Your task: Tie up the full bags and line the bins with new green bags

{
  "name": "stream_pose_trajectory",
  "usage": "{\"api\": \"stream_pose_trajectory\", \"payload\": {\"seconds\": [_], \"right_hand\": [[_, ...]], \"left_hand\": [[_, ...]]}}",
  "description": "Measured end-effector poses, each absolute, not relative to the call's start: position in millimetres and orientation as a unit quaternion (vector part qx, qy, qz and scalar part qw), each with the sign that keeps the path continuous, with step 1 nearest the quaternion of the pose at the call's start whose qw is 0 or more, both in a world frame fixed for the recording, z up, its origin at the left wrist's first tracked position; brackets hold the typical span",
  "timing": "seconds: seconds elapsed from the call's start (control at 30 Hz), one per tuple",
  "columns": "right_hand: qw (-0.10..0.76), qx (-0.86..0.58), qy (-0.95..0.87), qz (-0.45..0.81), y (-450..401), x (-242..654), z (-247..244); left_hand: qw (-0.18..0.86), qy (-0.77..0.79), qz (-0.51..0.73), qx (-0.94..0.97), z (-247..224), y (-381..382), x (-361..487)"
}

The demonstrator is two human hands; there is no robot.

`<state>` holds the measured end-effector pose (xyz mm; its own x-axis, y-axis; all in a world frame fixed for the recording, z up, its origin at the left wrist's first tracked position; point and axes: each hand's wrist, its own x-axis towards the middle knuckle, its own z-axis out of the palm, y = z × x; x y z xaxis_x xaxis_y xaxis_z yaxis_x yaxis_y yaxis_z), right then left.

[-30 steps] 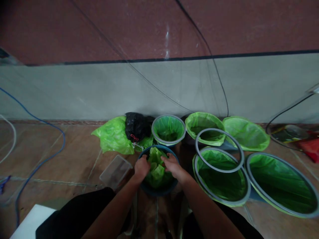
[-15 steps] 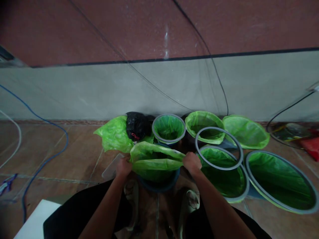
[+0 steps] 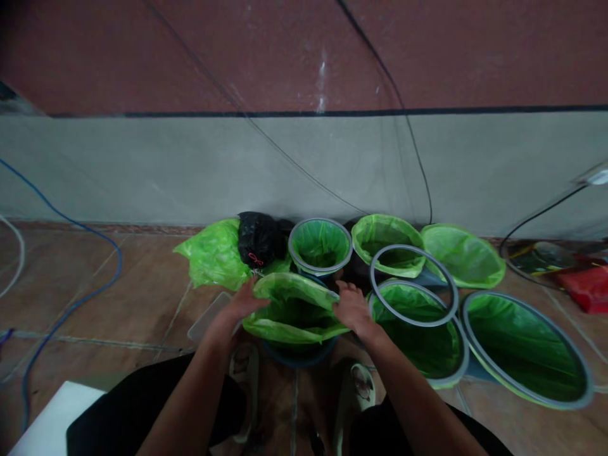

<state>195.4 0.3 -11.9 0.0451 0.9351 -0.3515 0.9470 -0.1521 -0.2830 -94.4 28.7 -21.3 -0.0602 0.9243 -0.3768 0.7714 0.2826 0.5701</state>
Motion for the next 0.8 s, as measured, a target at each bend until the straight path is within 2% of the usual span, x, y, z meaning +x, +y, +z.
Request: {"api": "stream_pose_trajectory", "payload": {"seconds": [0.1, 0.27, 0.4, 0.8], "right_hand": [[-0.033, 0.674, 0.694, -0.252, 30, 164, -13], [-0.013, 0.69, 0.674, -0.264, 55, 140, -38], [-0.021, 0.698, 0.658, -0.283, 48, 156, -55], [-0.132, 0.69, 0.612, -0.364, 49, 203, -79]], "left_hand": [[0.304, 0.728, 0.054, 0.612, -22, 45, -79], [0.289, 0.75, 0.026, 0.594, -36, 61, -70], [0.301, 0.727, 0.026, 0.616, -46, 63, -76], [0.331, 0.638, 0.011, 0.695, -46, 60, -77]]}}
